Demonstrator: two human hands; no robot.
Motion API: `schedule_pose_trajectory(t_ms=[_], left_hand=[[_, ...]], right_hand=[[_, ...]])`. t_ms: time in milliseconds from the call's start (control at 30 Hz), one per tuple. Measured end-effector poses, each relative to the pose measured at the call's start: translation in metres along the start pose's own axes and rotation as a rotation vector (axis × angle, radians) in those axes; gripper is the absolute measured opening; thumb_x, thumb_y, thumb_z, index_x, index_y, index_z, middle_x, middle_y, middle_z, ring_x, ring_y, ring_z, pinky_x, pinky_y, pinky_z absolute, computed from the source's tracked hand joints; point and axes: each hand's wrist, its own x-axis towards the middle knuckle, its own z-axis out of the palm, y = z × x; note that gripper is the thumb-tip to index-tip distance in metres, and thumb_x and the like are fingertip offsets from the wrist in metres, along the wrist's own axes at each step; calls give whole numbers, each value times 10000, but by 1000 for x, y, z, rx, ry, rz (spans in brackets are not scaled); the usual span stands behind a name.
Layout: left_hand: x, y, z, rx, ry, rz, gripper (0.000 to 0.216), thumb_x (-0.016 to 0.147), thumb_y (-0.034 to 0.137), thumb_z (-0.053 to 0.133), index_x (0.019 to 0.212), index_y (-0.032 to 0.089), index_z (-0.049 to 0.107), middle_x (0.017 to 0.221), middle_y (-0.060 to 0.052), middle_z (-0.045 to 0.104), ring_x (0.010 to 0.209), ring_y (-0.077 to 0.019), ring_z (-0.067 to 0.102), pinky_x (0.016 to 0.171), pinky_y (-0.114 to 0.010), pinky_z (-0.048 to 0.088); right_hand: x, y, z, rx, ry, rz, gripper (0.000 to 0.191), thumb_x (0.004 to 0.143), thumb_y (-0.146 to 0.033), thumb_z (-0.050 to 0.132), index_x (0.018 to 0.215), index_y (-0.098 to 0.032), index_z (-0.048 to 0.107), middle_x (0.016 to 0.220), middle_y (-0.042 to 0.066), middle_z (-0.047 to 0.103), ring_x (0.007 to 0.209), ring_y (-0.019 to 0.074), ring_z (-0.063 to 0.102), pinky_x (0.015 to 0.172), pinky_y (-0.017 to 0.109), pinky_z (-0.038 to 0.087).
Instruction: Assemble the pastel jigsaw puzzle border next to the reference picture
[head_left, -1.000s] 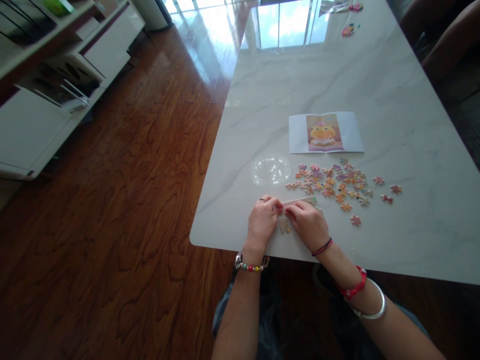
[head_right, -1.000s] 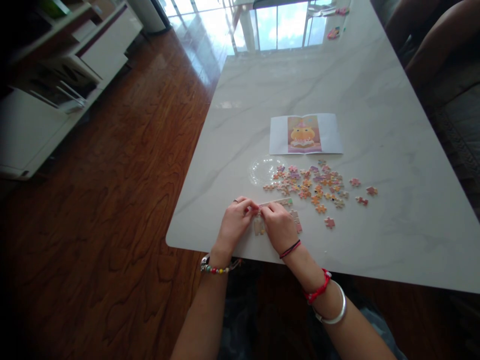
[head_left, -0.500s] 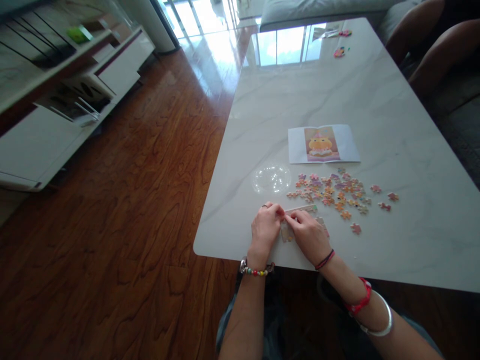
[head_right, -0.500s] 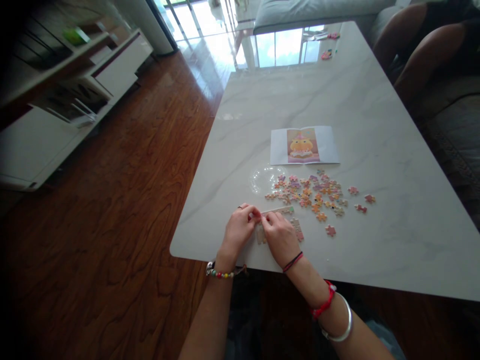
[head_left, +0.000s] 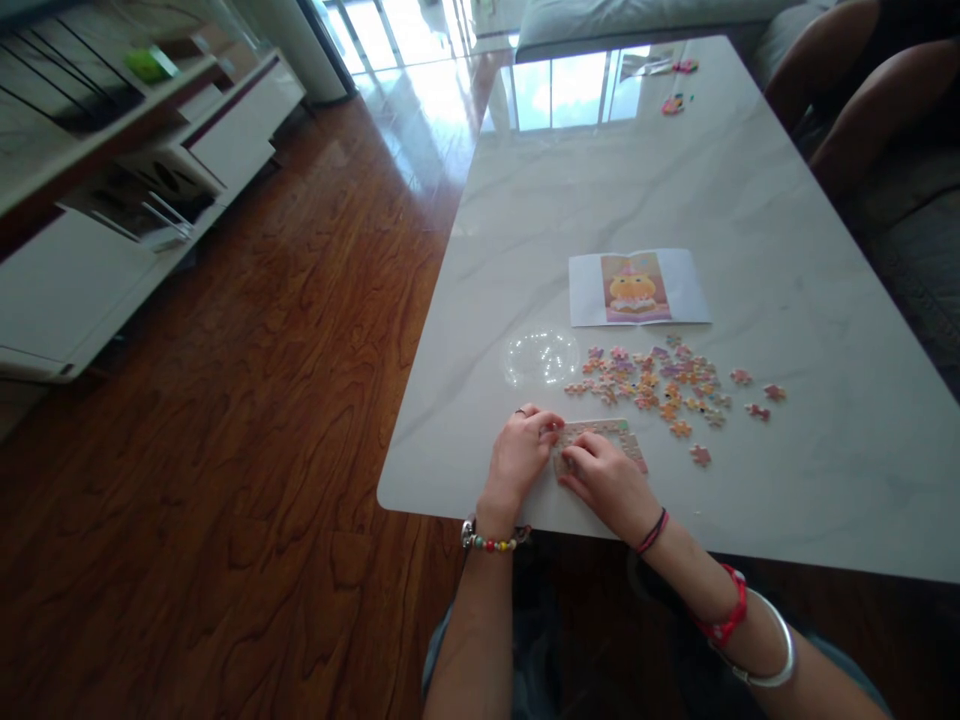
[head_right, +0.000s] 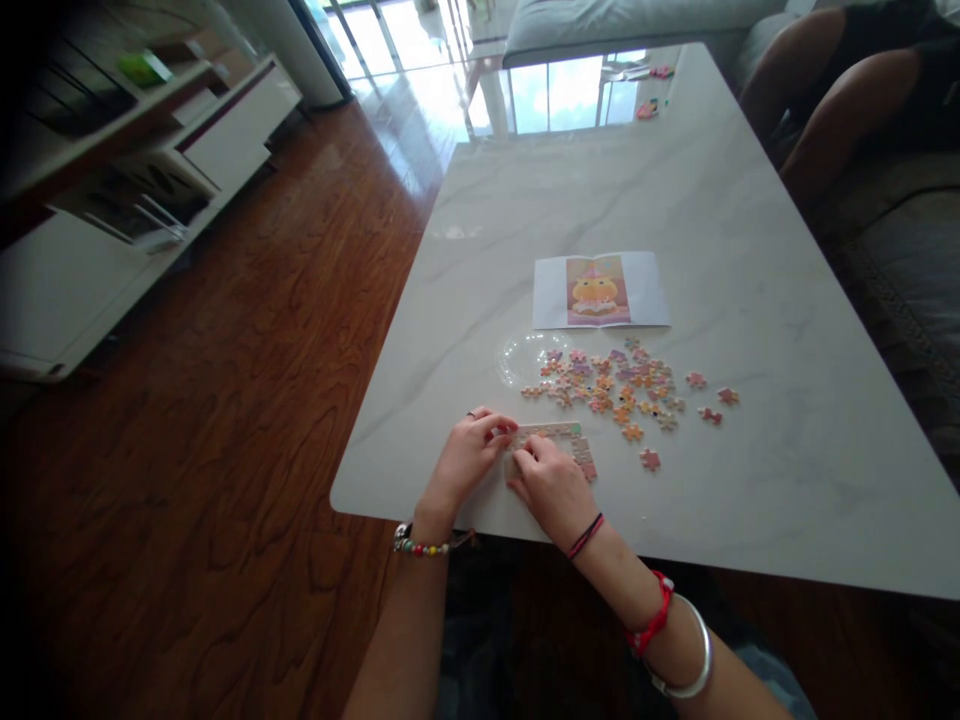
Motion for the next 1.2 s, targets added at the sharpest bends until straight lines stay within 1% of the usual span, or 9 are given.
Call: schedule_pose_trajectory(t_ms=[167,267,400,533,700,833,933,1200], left_hand=[[0,-1,-1,-30,14,23,149,749,153,526,828,222,631,817,-3,561,764,-113,541,733,-238,446],[0,-1,-1,-41,15,20,147,748,144,528,826,218,627,818,-3,562,761,-114,539,739,-242,443],[-1,-1,0,-63,14,18,143,746,137,529,826,210,622,815,-3,559,744,-112,535,734,-246,441],[0,-1,0,-65,19,22,133,740,131,539,810,207,624,795,-2,559,743,-114,534,724,-246,441],[0,-2,0,-63,19,24,131,739,131,547,809,209,625,795,-1,560,742,-115,535,723,-247,443],[0,-2,0,-77,14,13,132,743,136,543,815,211,626,797,-1,561,750,-116,534,725,-248,442],[0,-3,0,-83,12,13,135,741,134,542,814,210,627,793,-1,560,754,-115,534,728,-251,442],[1,-3,0,-89,10,3,130,732,136,550,795,215,631,779,4,564,730,-111,536,712,-249,448]], right_hand=[[1,0,-2,-16,-44,-16,147,709,-205,596,838,-165,536,860,69,550,822,181,539,705,282,454],[2,1,-3,-34,-46,-21,135,714,-202,590,826,-155,529,850,72,546,798,177,545,696,278,455],[3,1,1,-74,-18,-36,163,703,-212,599,827,-143,520,843,76,543,778,184,542,688,286,455],[5,0,3,-122,27,-28,141,720,-213,578,832,-149,521,849,70,542,781,191,542,684,293,452],[7,1,2,-99,25,-2,117,739,-201,568,834,-156,517,866,63,540,799,184,544,678,283,457],[6,1,0,-37,-16,0,214,690,-239,634,841,-157,506,873,62,532,811,184,541,687,287,464],[5,0,0,-37,-42,27,215,685,-214,636,839,-153,500,867,65,527,812,185,543,690,295,466],[6,0,1,-90,-37,25,162,729,-231,585,840,-154,496,892,69,524,784,181,560,596,262,467]])
